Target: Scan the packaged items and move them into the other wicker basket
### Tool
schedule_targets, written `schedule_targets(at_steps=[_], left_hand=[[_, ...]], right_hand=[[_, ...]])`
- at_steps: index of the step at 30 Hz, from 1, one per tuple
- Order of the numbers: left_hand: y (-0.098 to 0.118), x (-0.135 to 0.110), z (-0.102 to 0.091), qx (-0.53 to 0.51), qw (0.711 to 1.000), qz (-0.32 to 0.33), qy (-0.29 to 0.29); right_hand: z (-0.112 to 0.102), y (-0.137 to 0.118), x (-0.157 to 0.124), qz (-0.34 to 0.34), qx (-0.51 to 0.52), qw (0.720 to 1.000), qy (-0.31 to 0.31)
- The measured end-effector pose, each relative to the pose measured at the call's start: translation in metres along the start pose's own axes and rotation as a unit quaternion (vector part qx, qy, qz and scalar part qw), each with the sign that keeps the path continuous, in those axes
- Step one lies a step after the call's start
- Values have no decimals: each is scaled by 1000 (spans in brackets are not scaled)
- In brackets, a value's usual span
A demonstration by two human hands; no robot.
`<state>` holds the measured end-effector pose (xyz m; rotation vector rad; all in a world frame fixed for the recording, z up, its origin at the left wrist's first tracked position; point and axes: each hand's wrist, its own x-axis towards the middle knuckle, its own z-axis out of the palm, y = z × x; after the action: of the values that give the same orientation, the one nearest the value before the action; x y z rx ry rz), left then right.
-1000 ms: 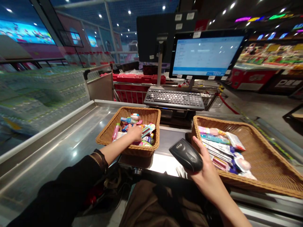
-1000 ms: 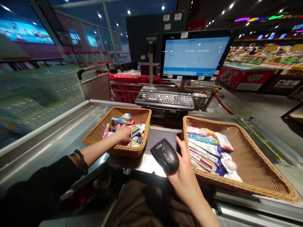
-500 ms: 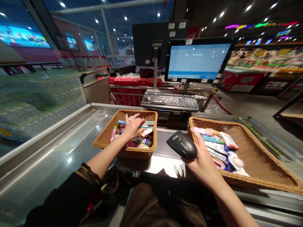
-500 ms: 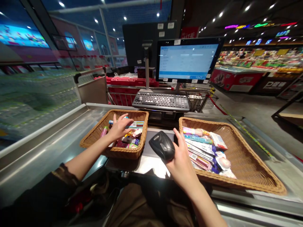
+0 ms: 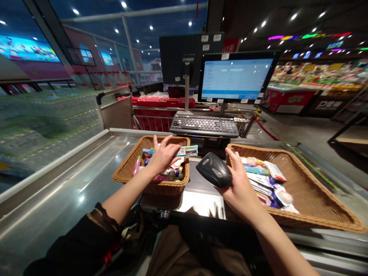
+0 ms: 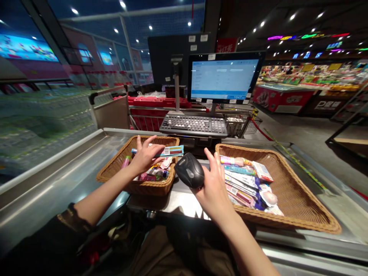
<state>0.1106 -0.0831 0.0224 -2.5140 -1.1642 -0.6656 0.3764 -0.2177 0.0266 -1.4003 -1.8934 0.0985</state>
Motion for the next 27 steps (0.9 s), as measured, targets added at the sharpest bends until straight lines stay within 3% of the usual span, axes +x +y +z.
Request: schedule_targets(at_steps=[11,27], left_hand=[[9,10,10,-66,997,14,-37],[11,14,18,-66,997,27,-34]], right_hand=[[-3,-2,-4,5,-19,1000,-8],[-9,2,-10,42,15,999,-23]])
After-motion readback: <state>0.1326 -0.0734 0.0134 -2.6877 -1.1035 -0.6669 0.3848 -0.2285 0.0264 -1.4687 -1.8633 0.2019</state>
